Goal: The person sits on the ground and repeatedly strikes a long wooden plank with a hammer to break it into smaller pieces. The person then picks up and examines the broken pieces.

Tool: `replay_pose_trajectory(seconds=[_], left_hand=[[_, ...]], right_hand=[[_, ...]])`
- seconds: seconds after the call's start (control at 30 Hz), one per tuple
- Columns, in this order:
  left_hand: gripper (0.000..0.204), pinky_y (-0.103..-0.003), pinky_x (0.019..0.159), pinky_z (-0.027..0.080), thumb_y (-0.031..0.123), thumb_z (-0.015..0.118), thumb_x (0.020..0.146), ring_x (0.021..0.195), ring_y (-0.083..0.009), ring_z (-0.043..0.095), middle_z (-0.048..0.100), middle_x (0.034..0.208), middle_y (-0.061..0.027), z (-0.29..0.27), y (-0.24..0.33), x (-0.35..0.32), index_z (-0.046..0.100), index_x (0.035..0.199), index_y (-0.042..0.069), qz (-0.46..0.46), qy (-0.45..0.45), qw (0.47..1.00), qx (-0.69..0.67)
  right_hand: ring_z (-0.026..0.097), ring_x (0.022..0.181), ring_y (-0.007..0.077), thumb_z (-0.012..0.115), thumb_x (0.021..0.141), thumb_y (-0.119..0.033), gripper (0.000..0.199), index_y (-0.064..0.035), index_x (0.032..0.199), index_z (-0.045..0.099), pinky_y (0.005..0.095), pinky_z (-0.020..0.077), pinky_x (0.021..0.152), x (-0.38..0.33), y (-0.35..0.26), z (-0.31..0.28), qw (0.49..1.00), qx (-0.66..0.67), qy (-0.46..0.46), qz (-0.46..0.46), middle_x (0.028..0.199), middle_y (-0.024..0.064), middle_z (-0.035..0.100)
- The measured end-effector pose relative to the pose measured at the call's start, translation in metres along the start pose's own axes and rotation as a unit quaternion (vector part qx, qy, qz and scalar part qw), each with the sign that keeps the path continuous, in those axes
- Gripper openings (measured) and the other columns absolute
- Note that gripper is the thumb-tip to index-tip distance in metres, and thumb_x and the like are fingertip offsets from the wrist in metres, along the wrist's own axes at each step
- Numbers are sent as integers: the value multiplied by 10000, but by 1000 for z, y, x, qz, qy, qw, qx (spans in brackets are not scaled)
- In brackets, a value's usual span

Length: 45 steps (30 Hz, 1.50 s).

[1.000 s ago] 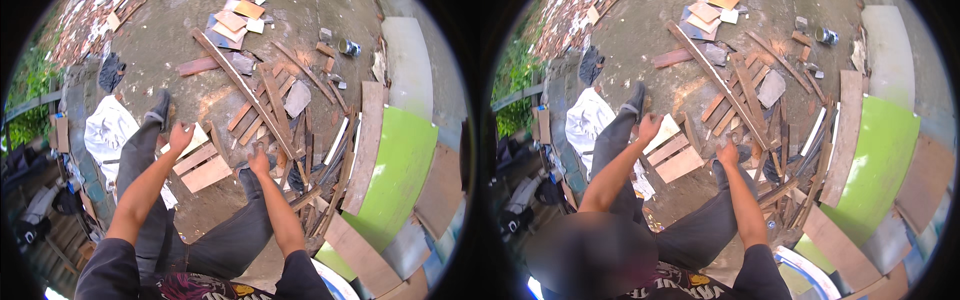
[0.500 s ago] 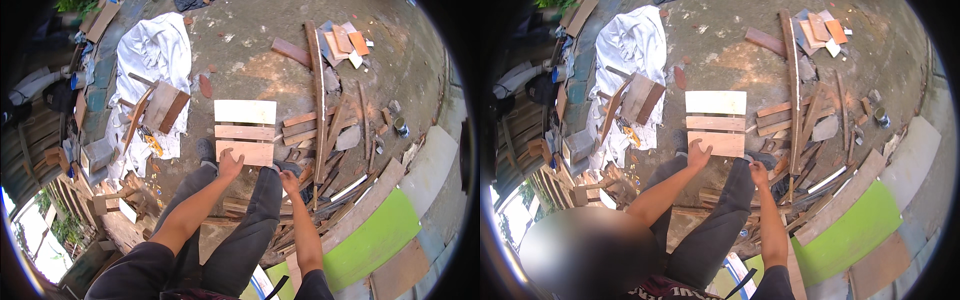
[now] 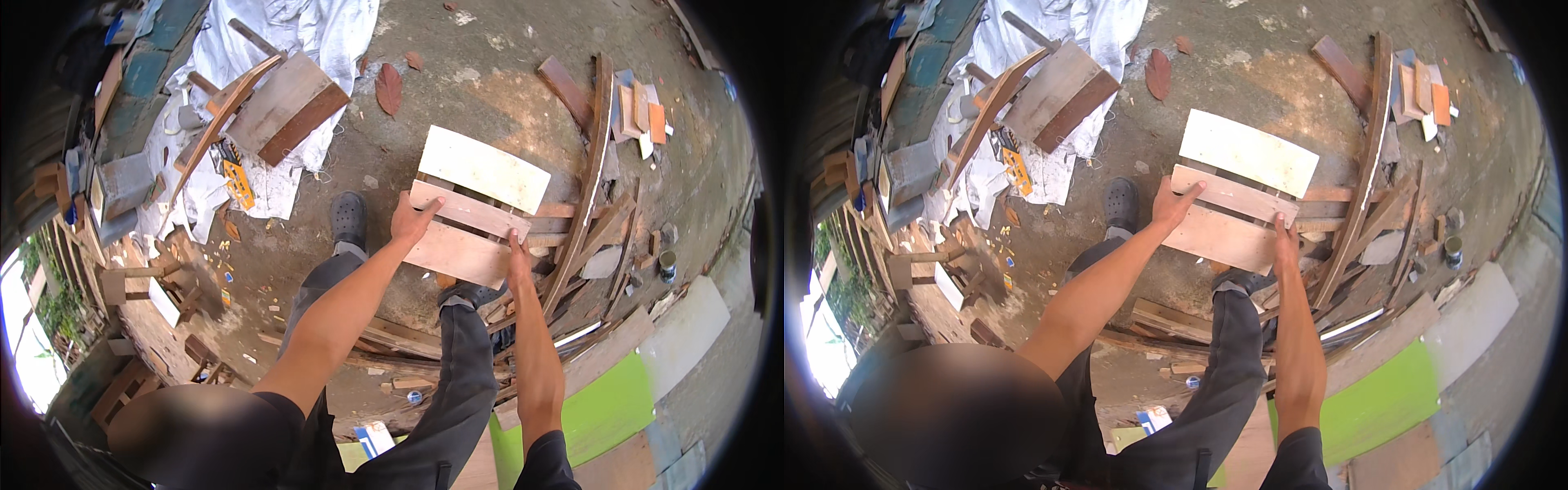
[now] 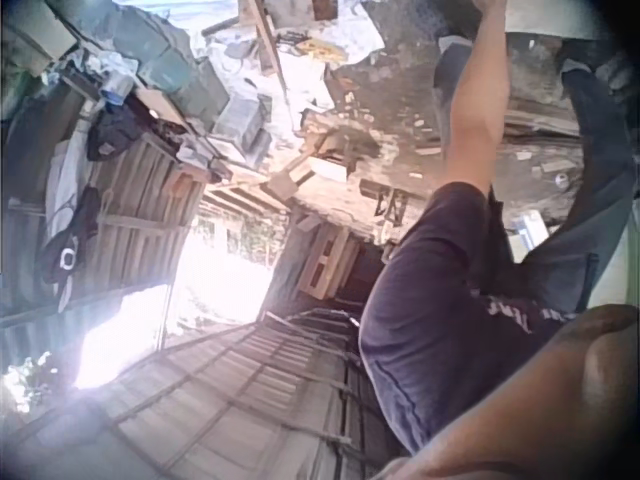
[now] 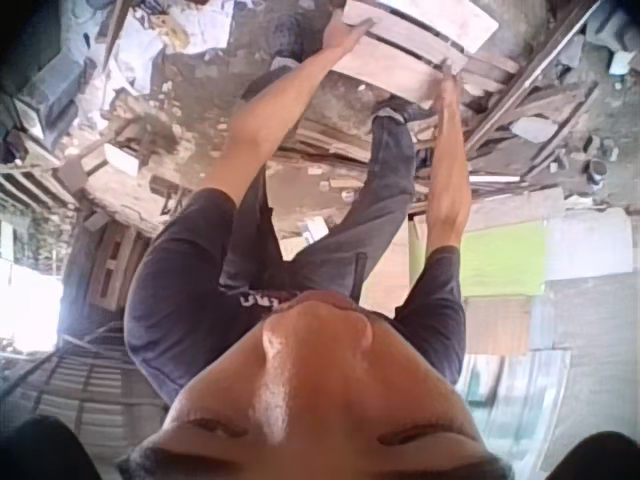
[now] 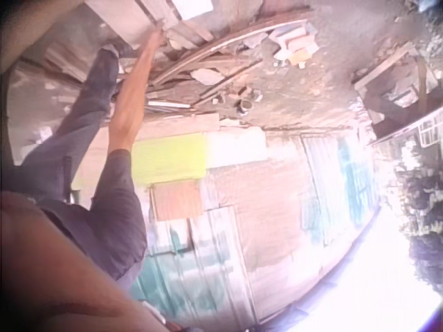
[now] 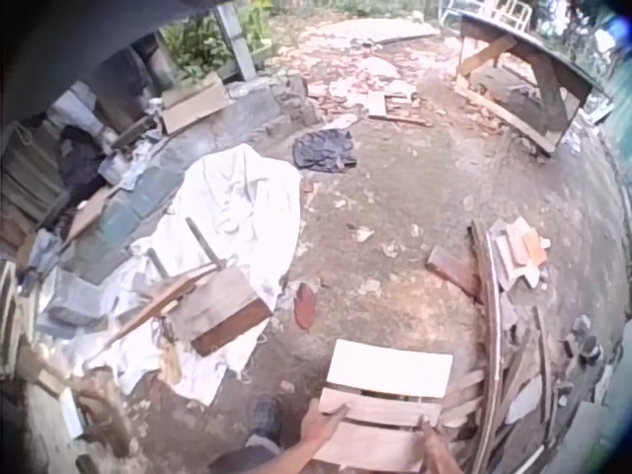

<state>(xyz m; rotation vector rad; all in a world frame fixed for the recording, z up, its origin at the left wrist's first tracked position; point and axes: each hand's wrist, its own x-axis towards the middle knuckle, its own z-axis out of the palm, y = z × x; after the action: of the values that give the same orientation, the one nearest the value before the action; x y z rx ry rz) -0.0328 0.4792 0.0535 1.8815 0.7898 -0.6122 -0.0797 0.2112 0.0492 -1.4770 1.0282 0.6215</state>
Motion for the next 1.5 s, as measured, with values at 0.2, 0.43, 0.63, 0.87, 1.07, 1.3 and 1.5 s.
replay_pose_trajectory(seconds=[0.2,0.43,0.63,0.87,1.07,1.3,1.5], left_hand=[[765,-373,911,491,515,785,769,1065,-294,625,620,1173,-205,-22,-16,-30,518,1227,-36,-67,-16,990,-120],[737,-387,899,498,483,801,759,1070,-284,612,619,1162,-206,-110,-72,-47,519,1212,-24,-98,24,976,-193],[828,-402,957,500,429,797,789,1179,-294,565,549,1288,-214,-222,-120,-36,416,1359,-34,-110,47,973,-197],[1062,-424,986,489,416,833,751,1222,-334,527,452,1380,-257,-283,-161,8,200,1473,-39,-100,29,990,-91],[1198,-553,1151,245,463,828,732,1437,-453,194,120,1550,-311,-253,-145,0,40,1550,81,-31,212,946,242],[1164,-574,1185,118,591,767,720,1469,-505,37,63,1576,-337,-152,-55,-30,101,1582,180,116,26,911,394],[1190,-578,1189,78,753,645,734,1479,-482,-57,66,1595,-311,-93,-37,-14,87,1584,134,50,-44,897,437]], right_hand=[[165,1488,289,649,878,-592,1036,1,1553,134,463,128,1192,-27,3,4,999,7,-1,49,1610,172,206],[355,1384,249,657,918,-493,824,37,1471,355,386,260,1142,-63,3,90,997,-26,-48,-53,1499,163,413],[538,1212,228,614,967,-435,611,29,1355,530,341,369,1057,-91,8,202,987,-65,-121,-86,1330,155,592],[612,1142,348,605,946,-363,506,1,1296,579,412,442,988,-66,18,272,945,-273,-119,-134,1212,240,646],[537,1244,422,603,923,-392,605,-11,1383,502,437,413,1055,-87,39,269,931,-335,-87,-116,1321,274,570],[550,1232,410,615,906,-411,628,-25,1389,504,426,427,1043,-108,85,199,947,-295,-112,-60,1316,262,580],[576,1211,363,617,893,-436,615,-19,1341,550,391,439,1024,-94,172,48,976,-196,-81,58,1252,219,636]])
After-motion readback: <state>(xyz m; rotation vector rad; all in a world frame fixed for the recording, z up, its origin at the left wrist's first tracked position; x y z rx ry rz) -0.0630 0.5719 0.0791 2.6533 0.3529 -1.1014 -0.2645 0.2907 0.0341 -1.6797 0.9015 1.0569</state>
